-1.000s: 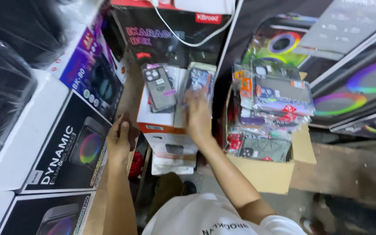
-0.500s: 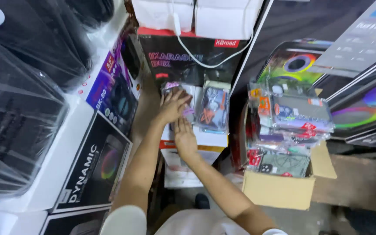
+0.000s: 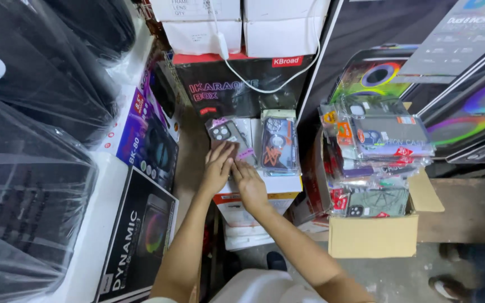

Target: Sorting, inspecting, and organizing various mobile phone cases in a retail stock area.

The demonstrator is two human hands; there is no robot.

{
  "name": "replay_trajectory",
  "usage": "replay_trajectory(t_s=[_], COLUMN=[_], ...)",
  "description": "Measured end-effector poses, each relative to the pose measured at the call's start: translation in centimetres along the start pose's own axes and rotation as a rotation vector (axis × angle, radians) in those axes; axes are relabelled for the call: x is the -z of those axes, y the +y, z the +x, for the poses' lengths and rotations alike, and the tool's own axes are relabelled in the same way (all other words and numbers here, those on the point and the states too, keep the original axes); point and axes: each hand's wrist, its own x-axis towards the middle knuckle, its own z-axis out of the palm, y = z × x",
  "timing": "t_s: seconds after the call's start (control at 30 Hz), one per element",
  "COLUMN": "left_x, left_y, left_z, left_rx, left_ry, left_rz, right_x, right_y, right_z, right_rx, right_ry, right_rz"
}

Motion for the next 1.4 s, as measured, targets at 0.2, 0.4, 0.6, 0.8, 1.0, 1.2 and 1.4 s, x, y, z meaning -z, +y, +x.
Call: replay_trajectory(t_s=[0.2,0.4,0.6,0.8,1.0,1.2,1.4], left_x=[-0.4,4.6,3.8,-1.4,-4.5,-0.2,-2.8], left_y=[-1.1,7.1,8.2,2.3,-4.9,5.6,-0.2], left_z=[0.7,1.9,3.3,6.0,10.9,4.1,10.2], left_rx=[0.088,0.289,0.123,0.250,0.289,0.326,0.294], left_ry=[0.217,0.388,0.355,-0.256,-0.071,-0.203,-0.158], left_rz=[-0.410,-1.077,-0.601,0.129,0.266,0.278,0.456], right_x=[-1.4,4.1,4.8,-0.6,-1.0,-2.4,-3.9], right_y=[1.4,1.2,1.3,0.4,0.9,0.9,1.2], right_z=[0.9,5.6,6.5,2.0,2.1,1.2,1.1], right_rx=[0.070,-0.082,-0.678,-0.660,-0.736,-0.718,-0.725], right_ry=[0.020,0.307,0.390,0.083,-0.035,-0.020,-0.022], right_rz=[-0.024,0.122,0.830,0.843,0.901,0.888,0.870])
